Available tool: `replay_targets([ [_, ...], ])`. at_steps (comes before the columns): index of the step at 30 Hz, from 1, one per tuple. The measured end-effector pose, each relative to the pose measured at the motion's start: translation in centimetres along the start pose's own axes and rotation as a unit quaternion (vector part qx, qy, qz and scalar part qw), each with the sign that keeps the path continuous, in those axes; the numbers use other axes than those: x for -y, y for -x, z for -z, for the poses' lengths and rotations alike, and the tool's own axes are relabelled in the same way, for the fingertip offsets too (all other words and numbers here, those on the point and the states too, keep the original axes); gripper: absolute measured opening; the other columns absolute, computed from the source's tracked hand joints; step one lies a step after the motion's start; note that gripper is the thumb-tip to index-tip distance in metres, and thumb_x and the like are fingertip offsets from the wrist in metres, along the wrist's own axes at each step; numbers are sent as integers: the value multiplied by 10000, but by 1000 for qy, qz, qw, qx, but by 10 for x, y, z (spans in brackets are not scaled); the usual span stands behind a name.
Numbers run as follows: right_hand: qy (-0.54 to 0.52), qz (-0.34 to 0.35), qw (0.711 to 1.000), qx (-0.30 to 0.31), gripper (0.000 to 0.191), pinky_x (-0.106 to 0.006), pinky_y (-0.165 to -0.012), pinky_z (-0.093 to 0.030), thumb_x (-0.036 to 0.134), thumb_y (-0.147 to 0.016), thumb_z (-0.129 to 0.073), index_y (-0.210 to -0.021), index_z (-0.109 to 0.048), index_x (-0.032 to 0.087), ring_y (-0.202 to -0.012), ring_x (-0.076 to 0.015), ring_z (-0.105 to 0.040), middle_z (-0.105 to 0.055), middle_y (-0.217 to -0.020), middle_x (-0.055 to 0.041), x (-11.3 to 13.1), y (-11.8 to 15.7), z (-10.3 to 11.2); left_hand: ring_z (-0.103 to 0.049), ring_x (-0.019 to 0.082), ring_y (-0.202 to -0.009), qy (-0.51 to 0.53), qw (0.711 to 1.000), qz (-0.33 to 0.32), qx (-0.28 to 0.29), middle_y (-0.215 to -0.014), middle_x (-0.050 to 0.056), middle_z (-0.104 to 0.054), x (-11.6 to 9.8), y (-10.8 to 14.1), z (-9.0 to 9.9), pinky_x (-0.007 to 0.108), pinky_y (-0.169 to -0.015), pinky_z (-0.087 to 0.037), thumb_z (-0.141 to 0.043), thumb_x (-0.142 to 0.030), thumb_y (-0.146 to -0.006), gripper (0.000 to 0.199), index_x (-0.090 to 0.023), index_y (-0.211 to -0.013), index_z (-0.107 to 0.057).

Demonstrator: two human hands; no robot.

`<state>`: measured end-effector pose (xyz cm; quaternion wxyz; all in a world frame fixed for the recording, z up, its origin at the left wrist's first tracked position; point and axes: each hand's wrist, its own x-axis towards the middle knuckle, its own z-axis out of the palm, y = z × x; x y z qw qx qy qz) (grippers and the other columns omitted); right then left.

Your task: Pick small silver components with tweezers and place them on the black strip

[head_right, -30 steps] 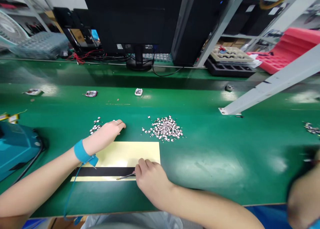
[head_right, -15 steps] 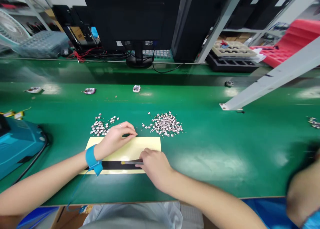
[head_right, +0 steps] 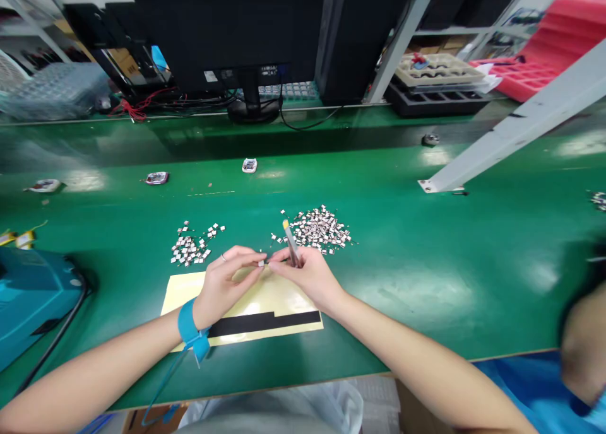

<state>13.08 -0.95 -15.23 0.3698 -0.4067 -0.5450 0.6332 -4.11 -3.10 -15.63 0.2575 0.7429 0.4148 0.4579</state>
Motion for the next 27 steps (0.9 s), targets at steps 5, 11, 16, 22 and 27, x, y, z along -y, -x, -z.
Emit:
replay_targets([
  [5,-54,6,998,-3,186,-232,-656,-387,319,-709,-663,-694,-605,143,-742,-163,-521,-574,-789,-31,-1,2,-12,-564,92,-754,-26,1000,13,-11,-823,14,-564,0,1,-1,194,-719,-491,-549,-110,-785,273,-166,-1050,-515],
  [11,-63,2,998,-2,158,-230,-645,-379,288,-690,-670,-669,-604,145,-735,-158,-519,-570,-768,-20,0,0,-11,-559,107,-763,-91,994,-55,-9,-796,7,-599,1,-1,0,211,-733,-478,-557,-114,-794,278,-154,-1060,-487],
  [16,-48,-17,999,-11,161,-239,-621,-377,285,-664,-670,-650,-605,138,-690,-162,-517,-579,-724,-27,1,1,-11,-555,110,-774,-97,991,-87,-2,-820,22,-596,3,0,-1,205,-716,-485,-546,-104,-804,280,-141,-1072,-474],
  [22,-60,-43,997,-36,229,-241,-645,-416,313,-614,-705,-598,-559,138,-691,-161,-539,-579,-698,-28,0,2,-12,-549,112,-788,-100,990,-99,2,-813,27,-589,3,0,-1,204,-708,-493,-534,-122,-818,266,-149,-1074,-465],
  [27,-73,-65,995,4,382,-255,-690,-454,407,-614,-735,-601,-454,148,-734,-174,-569,-599,-748,-59,3,-1,-7,-550,106,-767,-82,993,-84,5,-797,16,-587,1,1,-1,201,-703,-483,-539,-115,-818,218,-150,-1024,-480],
])
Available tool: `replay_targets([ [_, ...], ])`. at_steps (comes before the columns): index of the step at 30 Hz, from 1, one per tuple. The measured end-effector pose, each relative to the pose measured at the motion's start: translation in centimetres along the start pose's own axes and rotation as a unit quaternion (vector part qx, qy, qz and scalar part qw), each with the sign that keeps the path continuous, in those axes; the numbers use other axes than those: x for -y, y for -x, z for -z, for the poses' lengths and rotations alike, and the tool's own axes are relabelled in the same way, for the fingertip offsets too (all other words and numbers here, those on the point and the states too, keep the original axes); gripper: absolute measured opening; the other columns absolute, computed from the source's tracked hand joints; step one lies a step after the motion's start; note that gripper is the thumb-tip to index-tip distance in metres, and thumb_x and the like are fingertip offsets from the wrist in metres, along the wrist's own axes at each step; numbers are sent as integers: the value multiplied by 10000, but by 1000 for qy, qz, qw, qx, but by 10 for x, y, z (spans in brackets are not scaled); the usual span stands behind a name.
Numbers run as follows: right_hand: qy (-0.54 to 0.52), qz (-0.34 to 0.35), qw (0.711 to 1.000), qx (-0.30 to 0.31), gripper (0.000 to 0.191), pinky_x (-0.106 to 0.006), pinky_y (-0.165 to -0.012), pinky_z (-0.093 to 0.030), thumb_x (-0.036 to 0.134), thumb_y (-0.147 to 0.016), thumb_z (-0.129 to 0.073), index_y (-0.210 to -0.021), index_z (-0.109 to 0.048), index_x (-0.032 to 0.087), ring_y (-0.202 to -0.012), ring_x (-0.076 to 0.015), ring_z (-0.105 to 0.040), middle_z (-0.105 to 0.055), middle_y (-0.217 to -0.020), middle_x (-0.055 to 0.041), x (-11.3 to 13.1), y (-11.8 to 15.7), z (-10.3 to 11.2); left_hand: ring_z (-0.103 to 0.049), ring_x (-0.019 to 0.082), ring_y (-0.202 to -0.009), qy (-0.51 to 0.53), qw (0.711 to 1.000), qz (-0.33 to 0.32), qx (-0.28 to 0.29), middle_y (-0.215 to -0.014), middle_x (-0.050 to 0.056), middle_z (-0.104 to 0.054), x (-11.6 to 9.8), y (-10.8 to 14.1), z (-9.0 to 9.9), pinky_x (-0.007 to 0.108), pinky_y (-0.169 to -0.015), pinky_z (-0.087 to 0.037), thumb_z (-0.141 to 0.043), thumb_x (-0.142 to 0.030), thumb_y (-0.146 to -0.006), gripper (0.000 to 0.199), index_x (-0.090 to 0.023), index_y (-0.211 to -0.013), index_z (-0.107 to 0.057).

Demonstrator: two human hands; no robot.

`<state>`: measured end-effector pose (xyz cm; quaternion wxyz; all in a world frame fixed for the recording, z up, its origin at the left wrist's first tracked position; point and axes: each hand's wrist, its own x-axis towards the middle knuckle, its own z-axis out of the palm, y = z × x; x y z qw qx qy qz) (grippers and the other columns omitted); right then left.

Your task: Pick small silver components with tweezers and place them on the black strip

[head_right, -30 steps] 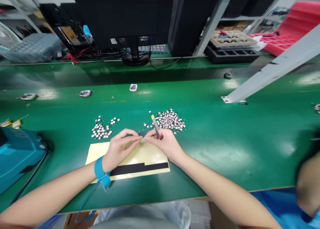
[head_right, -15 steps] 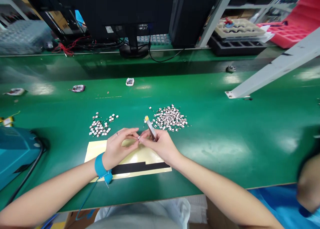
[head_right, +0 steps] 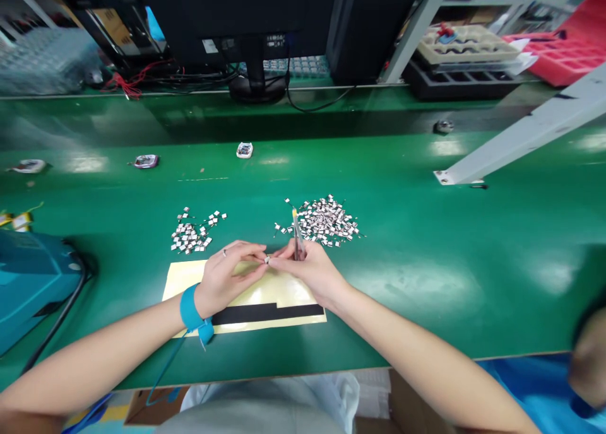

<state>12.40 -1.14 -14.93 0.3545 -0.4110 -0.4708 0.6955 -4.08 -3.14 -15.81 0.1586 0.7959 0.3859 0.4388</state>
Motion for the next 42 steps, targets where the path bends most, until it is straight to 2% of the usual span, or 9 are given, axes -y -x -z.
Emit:
replay_targets([
  [5,79,40,996,-6,377,-239,-594,-440,442,-659,-728,-637,-509,136,-658,-179,-556,-578,-688,-56,0,0,6,-549,100,-751,21,999,-24,27,-810,14,-584,5,-2,1,189,-697,-464,-550,-161,-831,200,-130,-1015,-477],
  [9,191,147,964,-117,316,-206,-508,-349,383,-719,-676,-635,-488,143,-599,-139,-486,-555,-764,-48,3,-3,24,-550,126,-814,-158,979,54,114,-872,12,-583,28,-20,24,225,-748,-469,-572,-174,-819,193,-142,-999,-511],
  [11,260,190,936,-144,283,-202,-438,-259,340,-740,-656,-629,-477,151,-486,-105,-382,-498,-648,-3,7,-3,32,-539,185,-866,-251,954,101,131,-934,51,-576,42,-30,40,310,-795,-462,-553,-137,-819,165,-120,-982,-541],
  [15,392,203,896,-41,161,-207,-375,-204,208,-763,-644,-649,-546,151,-395,-95,-334,-422,-489,54,9,7,31,-545,244,-850,-302,930,129,166,-928,94,-582,61,-38,58,354,-747,-464,-553,-85,-796,165,-84,-958,-584],
  [21,555,183,804,109,256,-198,-526,-389,43,-655,-794,-818,-634,159,-607,-132,-547,-557,-756,28,1,35,6,-563,218,-789,-298,927,136,183,-824,66,-603,58,-36,55,296,-681,-458,-542,-69,-803,193,-120,-980,-600],
  [26,668,185,707,140,210,-269,-520,-442,-22,-672,-728,-807,-626,103,-626,-194,-540,-526,-799,-42,-5,47,-4,-552,119,-759,-91,980,133,117,-842,25,-578,32,-38,47,193,-662,-455,-572,-145,-814,117,-156,-919,-621],
  [31,726,208,644,124,219,-304,-454,-448,-61,-631,-688,-776,-614,85,-567,-206,-511,-504,-768,-66,-8,52,-8,-554,106,-728,127,961,210,131,-827,37,-560,19,-25,23,180,-625,-467,-488,-124,-848,163,-155,-906,-638],
  [36,739,212,629,119,189,-298,-416,-431,-59,-620,-671,-680,-582,97,-535,-198,-493,-469,-686,-48,-11,53,-8,-551,97,-750,160,948,243,126,-825,21,-572,21,-14,10,154,-649,-462,-502,-115,-840,137,-145,-813,-633],
  [42,736,172,644,123,205,-308,-442,-439,-74,-645,-669,-740,-596,92,-559,-206,-508,-484,-730,-58,-10,54,-12,-551,102,-850,186,933,274,143,-911,18,-574,22,-14,10,145,-713,-457,-547,-130,-821,117,-165,-893,-633],
])
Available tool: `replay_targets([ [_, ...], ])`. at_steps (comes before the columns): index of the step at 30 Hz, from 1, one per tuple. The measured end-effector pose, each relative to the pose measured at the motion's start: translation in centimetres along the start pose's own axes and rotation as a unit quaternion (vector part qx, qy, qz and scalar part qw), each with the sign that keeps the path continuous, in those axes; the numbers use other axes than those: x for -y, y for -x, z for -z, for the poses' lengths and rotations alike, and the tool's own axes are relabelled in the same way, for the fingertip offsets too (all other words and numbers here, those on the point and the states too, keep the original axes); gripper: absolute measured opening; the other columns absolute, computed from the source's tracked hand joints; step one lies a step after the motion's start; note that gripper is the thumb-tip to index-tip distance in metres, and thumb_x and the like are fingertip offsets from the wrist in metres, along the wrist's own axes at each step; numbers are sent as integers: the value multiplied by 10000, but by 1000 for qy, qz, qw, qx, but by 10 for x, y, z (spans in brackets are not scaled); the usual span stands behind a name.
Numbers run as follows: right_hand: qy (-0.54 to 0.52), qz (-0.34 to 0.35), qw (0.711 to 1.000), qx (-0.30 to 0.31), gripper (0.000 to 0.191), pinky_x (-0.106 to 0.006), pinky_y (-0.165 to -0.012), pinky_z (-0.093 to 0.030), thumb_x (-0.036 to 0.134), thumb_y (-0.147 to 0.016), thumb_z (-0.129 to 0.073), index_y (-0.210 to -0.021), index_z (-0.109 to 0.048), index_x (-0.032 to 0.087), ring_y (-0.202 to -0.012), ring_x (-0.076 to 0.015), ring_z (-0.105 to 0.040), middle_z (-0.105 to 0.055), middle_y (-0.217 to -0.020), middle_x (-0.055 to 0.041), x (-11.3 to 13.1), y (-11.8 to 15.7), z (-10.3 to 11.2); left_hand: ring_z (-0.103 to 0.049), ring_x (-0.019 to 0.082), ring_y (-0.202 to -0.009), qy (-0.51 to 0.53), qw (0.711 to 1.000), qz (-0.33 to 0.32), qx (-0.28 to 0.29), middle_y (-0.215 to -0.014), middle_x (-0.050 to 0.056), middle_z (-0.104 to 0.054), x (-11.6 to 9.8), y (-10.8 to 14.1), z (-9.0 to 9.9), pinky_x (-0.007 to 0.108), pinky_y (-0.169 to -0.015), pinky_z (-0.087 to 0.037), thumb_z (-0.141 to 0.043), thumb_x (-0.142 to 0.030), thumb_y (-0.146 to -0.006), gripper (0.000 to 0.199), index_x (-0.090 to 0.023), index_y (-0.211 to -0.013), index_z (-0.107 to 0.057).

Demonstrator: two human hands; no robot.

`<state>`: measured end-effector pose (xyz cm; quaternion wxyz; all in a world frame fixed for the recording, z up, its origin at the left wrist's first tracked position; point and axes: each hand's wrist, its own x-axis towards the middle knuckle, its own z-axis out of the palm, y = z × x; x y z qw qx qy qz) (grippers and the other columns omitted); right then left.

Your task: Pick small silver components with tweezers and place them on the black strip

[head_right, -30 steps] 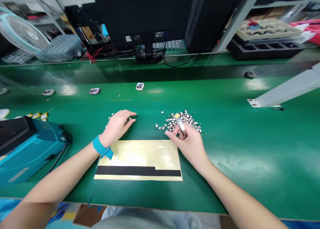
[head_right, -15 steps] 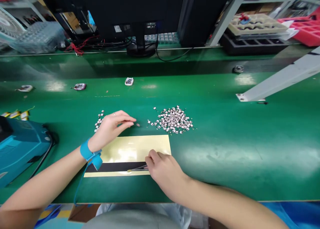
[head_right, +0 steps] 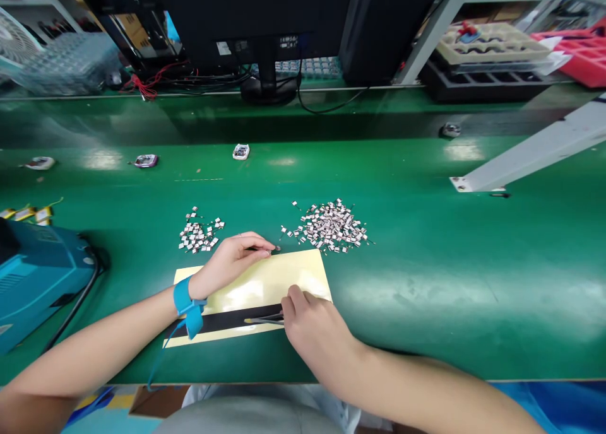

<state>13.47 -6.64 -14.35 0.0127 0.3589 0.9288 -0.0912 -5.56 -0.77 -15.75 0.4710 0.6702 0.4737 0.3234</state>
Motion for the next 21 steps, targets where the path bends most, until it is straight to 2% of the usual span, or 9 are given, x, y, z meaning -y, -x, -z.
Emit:
replay_targets([
  [4,-38,-26,998,36,195,-298,-462,-415,-100,-652,-657,-733,-611,71,-578,-221,-521,-506,-723,-70,1,-3,3,-526,114,-860,-77,997,-24,-2,-889,18,-573,0,0,2,185,-729,-426,-513,-106,-839,171,-177,-945,-628],
  [8,-142,-65,986,54,223,-243,-506,-369,-107,-635,-682,-728,-614,84,-599,-182,-533,-535,-721,-38,-10,-8,7,-513,126,-833,-132,991,-24,5,-855,31,-557,-1,0,2,221,-731,-406,-483,-103,-854,194,-171,-971,-623],
  [10,-217,-80,972,51,230,-216,-512,-333,-85,-620,-705,-697,-608,108,-586,-149,-519,-544,-694,-4,-19,-12,10,-520,124,-823,-108,994,-18,2,-846,31,-559,0,0,1,212,-717,-417,-508,-118,-842,156,-163,-921,-634],
  [12,-299,-93,949,44,198,-202,-484,-286,-42,-624,-710,-643,-599,121,-525,-121,-480,-530,-611,24,-30,-15,12,-541,115,-800,-26,1000,-4,-14,-846,30,-566,0,1,0,188,-694,-444,-554,-144,-816,108,-156,-883,-638],
  [15,-441,-109,891,10,122,-195,-431,-240,123,-707,-656,-610,-581,126,-454,-108,-420,-485,-521,31,-43,-21,12,-578,109,-785,103,994,12,-40,-852,37,-588,-1,3,-1,159,-693,-486,-612,-189,-775,103,-139,-862,-632],
  [17,-535,-121,835,-49,177,-192,-446,-284,280,-764,-596,-673,-581,129,-514,-125,-459,-517,-595,7,-46,-26,10,-595,112,-786,154,986,4,-54,-851,42,-607,-4,6,-3,153,-712,-502,-642,-191,-751,108,-134,-842,-634],
  [19,-608,-128,775,-117,251,-200,-533,-366,379,-774,-580,-727,-573,133,-643,-147,-514,-555,-720,-19,-43,-32,9,-605,111,-769,187,980,-18,-71,-838,40,-618,-9,10,-6,146,-708,-514,-675,-169,-721,96,-137,-807,-644],
  [21,-664,-118,721,-160,265,-215,-665,-414,397,-761,-618,-727,-567,139,-763,-158,-538,-571,-800,-28,-37,-36,9,-608,113,-771,193,975,-56,-92,-810,37,-625,-14,13,-9,152,-724,-521,-699,-139,-696,85,-144,-768,-655],
])
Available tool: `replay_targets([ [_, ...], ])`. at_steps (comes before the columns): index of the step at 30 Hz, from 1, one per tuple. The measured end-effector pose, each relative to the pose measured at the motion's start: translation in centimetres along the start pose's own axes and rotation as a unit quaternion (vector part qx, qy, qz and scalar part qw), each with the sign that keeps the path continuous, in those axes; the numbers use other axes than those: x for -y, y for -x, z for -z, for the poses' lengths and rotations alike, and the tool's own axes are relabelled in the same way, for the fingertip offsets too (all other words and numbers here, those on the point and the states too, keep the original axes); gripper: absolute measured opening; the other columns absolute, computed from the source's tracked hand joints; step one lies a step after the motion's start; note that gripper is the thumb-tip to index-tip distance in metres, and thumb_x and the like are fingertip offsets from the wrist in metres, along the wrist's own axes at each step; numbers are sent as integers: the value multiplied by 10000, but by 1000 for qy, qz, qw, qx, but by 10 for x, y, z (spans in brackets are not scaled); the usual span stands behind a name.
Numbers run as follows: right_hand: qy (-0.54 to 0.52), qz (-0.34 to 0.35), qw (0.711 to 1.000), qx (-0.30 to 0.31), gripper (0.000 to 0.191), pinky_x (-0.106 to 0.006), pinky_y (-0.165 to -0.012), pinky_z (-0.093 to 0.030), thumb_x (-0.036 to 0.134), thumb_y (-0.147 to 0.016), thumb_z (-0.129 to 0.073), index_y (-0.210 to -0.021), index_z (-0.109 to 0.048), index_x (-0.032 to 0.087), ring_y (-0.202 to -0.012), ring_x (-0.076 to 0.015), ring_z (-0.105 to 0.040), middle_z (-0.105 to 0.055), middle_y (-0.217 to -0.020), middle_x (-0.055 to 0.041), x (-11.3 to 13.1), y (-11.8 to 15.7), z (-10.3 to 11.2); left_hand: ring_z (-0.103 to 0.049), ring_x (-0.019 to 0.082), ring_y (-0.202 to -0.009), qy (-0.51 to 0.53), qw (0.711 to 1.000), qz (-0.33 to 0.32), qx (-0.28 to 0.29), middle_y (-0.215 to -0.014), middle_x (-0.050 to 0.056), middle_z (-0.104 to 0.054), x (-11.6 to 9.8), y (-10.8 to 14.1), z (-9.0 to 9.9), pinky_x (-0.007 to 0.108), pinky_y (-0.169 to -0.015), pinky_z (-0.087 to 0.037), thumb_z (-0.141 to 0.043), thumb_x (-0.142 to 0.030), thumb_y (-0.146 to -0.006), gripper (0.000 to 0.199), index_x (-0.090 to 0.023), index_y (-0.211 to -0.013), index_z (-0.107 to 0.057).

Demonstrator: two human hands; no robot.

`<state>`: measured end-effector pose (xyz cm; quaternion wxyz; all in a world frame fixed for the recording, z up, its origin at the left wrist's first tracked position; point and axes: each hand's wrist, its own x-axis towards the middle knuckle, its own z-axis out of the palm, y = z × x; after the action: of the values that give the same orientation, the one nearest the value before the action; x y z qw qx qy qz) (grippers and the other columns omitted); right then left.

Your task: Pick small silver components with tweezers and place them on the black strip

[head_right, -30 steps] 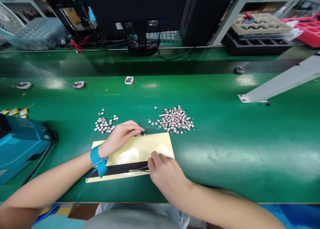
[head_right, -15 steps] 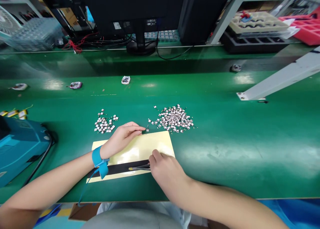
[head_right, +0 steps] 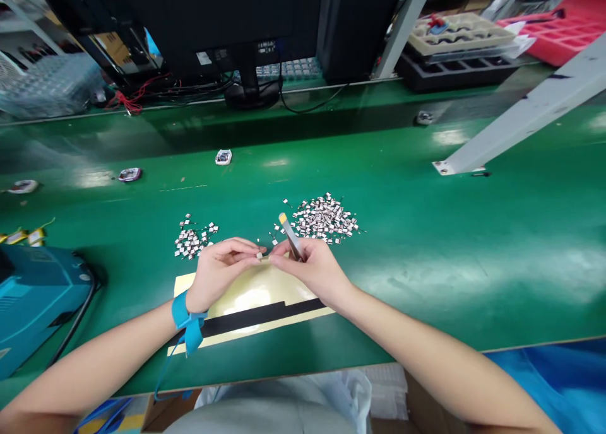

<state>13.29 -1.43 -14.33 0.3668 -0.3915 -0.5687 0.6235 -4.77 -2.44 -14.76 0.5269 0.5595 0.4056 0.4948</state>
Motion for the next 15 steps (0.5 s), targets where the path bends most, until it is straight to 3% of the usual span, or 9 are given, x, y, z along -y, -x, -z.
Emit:
replay_targets([
  [2,-62,13,998,3,252,-222,-751,-419,375,-751,-659,-705,-570,143,-819,-158,-544,-578,-818,-24,2,1,-8,-609,122,-793,-6,999,-39,-5,-798,38,-631,-2,3,-3,177,-756,-524,-701,-123,-695,75,-152,-752,-660],
  [5,-113,22,993,15,217,-213,-759,-424,329,-750,-698,-701,-593,145,-814,-147,-550,-583,-791,-14,4,3,-14,-614,129,-804,-21,997,-73,-7,-790,29,-638,-2,6,-6,206,-776,-529,-697,-122,-704,71,-167,-745,-661],
  [15,-143,8,990,4,197,-215,-705,-416,300,-724,-745,-714,-626,144,-752,-140,-541,-588,-762,-14,1,5,-14,-624,124,-773,-97,984,-150,17,-783,22,-646,-1,4,-3,203,-748,-546,-675,-97,-715,63,-151,-737,-651],
])
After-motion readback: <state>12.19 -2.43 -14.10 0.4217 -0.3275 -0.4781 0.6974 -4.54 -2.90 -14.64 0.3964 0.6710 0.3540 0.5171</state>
